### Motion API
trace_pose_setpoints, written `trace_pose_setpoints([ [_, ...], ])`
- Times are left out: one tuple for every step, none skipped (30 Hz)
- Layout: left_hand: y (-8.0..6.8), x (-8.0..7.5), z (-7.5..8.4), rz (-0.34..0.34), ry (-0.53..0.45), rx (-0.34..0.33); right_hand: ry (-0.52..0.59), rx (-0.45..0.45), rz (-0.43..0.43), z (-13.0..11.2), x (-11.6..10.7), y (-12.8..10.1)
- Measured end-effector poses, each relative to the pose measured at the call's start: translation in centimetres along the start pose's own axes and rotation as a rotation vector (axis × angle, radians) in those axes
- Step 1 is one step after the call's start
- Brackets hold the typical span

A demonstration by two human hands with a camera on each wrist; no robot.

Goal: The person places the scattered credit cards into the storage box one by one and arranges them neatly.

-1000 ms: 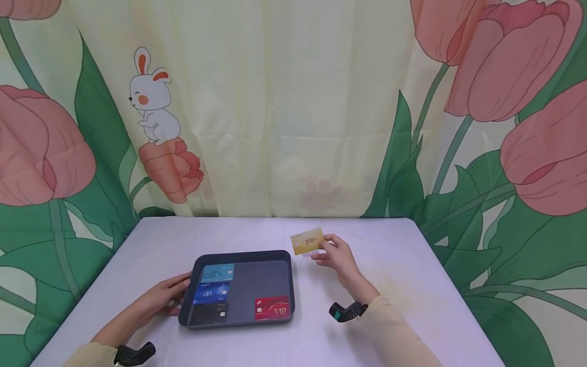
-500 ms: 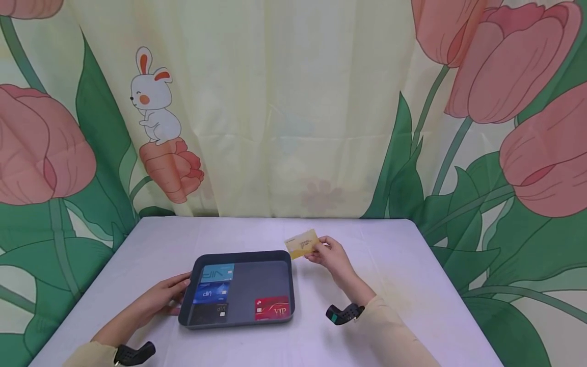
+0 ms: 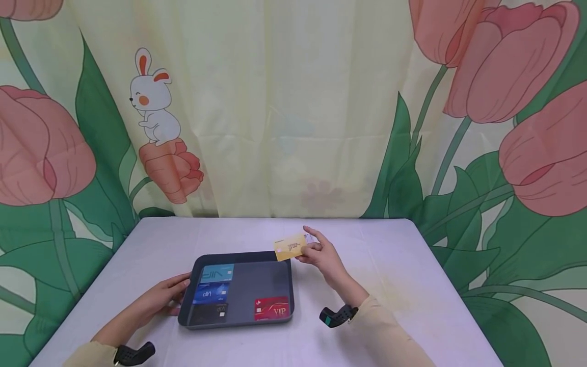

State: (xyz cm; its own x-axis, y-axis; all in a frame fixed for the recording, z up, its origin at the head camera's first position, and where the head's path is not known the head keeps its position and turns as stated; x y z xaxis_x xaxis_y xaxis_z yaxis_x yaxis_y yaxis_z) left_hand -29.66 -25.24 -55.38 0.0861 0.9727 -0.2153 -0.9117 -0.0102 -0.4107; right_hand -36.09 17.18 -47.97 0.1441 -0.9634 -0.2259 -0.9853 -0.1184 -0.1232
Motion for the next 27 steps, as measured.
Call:
trace_pose_setpoints([
  [0.0, 0.0, 0.0, -0.001, 0.000, -0.002, -0.004, -0.001, -0.005, 0.0, 0.1, 0.0],
  [0.0, 0.0, 0.0, -0.001, 0.000, -0.002, -0.009, -0.003, -0.002, -0.1, 0.2, 0.0],
  [0.0, 0.0, 0.0, 0.000, 0.001, -0.002, -0.015, -0.002, 0.003, -0.1, 0.3, 0.1],
  [0.0, 0.0, 0.0, 0.000, 0.001, -0.002, -0.017, -0.003, 0.007, -0.1, 0.4, 0.1],
  [0.0, 0.0, 0.1, 0.001, 0.001, -0.001, -0.021, -0.007, 0.012, -0.1, 0.5, 0.1],
  [0.0, 0.0, 0.1, 0.001, 0.002, -0.001, -0.031, -0.009, 0.020, -0.2, 0.7, 0.0],
  [0.0, 0.0, 0.1, 0.002, 0.003, -0.001, -0.039, -0.009, 0.028, -0.2, 0.8, 0.0],
  [0.0, 0.0, 0.1, 0.004, 0.002, -0.002, -0.049, -0.009, 0.036, -0.2, 0.9, 0.0],
  [0.0, 0.0, 0.1, 0.004, 0.003, -0.004, -0.066, -0.015, 0.043, -0.2, 1.0, -0.1],
  [0.0, 0.0, 0.1, 0.005, 0.003, -0.005, -0.085, -0.018, 0.053, -0.3, 1.1, -0.2],
  [-0.1, 0.0, 0.1, 0.004, 0.004, -0.005, -0.110, -0.020, 0.064, -0.3, 1.2, -0.3],
  [-0.1, 0.0, 0.1, 0.003, 0.003, -0.005, -0.132, -0.024, 0.074, -0.3, 1.3, -0.4],
  [-0.1, 0.0, 0.1, 0.002, 0.002, -0.004, -0.151, -0.034, 0.079, -0.3, 1.3, -0.5],
  [-0.1, 0.0, 0.1, 0.001, 0.000, -0.003, -0.175, -0.037, 0.087, -0.3, 1.4, -0.5],
  [-0.1, 0.0, 0.1, 0.001, 0.000, -0.002, -0.196, -0.049, 0.088, -0.8, 1.5, -0.8],
  [-0.2, 0.1, 0.1, 0.002, 0.000, 0.000, -0.208, -0.049, 0.092, -0.8, 1.5, -0.8],
  [-0.1, 0.1, 0.1, 0.002, 0.000, 0.000, -0.217, -0.056, 0.092, -0.8, 1.6, -0.7],
  [-0.1, 0.1, 0.1, 0.004, 0.000, 0.000, -0.225, -0.065, 0.089, -0.7, 1.7, -0.7],
  [-0.1, 0.1, 0.1, 0.004, 0.001, 0.000, -0.238, -0.068, 0.089, -0.7, 1.8, -0.6],
  [-0.1, 0.1, 0.1, 0.005, 0.003, -0.002, -0.253, -0.063, 0.089, -0.6, 2.0, -0.5],
  [-0.1, 0.1, 0.1, 0.005, 0.004, -0.004, -0.267, -0.068, 0.088, -0.5, 2.2, -0.5],
  [0.0, 0.1, 0.1, 0.005, 0.004, -0.006, -0.284, -0.065, 0.092, 0.1, 2.3, -0.1],
  [0.0, 0.0, 0.1, 0.003, 0.003, -0.008, -0.305, -0.068, 0.090, 0.3, 2.6, -0.2],
  [0.0, 0.0, 0.1, 0.003, 0.001, -0.009, -0.331, -0.068, 0.085, 0.4, 2.8, -0.2],
  [0.0, 0.0, 0.0, 0.002, 0.001, -0.011, -0.355, -0.072, 0.078, 0.5, 3.1, -0.2],
  [0.0, 0.0, 0.0, 0.003, 0.000, -0.012, -0.376, -0.075, 0.070, 0.7, 3.4, -0.3],
  [0.1, 0.0, 0.0, 0.003, -0.001, -0.013, -0.399, -0.083, 0.060, 0.8, 3.6, -0.4],
])
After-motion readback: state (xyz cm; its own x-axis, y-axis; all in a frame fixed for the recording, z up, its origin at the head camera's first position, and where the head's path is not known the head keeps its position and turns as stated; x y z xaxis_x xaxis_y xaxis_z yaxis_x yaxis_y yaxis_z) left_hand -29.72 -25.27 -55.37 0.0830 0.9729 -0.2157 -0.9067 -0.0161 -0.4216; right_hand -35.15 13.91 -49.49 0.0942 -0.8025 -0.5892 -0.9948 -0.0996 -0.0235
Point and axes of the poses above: each hand's wrist, its own y-axis towards the middle knuckle, its own x-axis out of the palm, z = x × y, the point moved 6 cm from there along y, towards the middle knuckle, and after that the axes turned 11 degrees about -y, right-handed, at the moved point
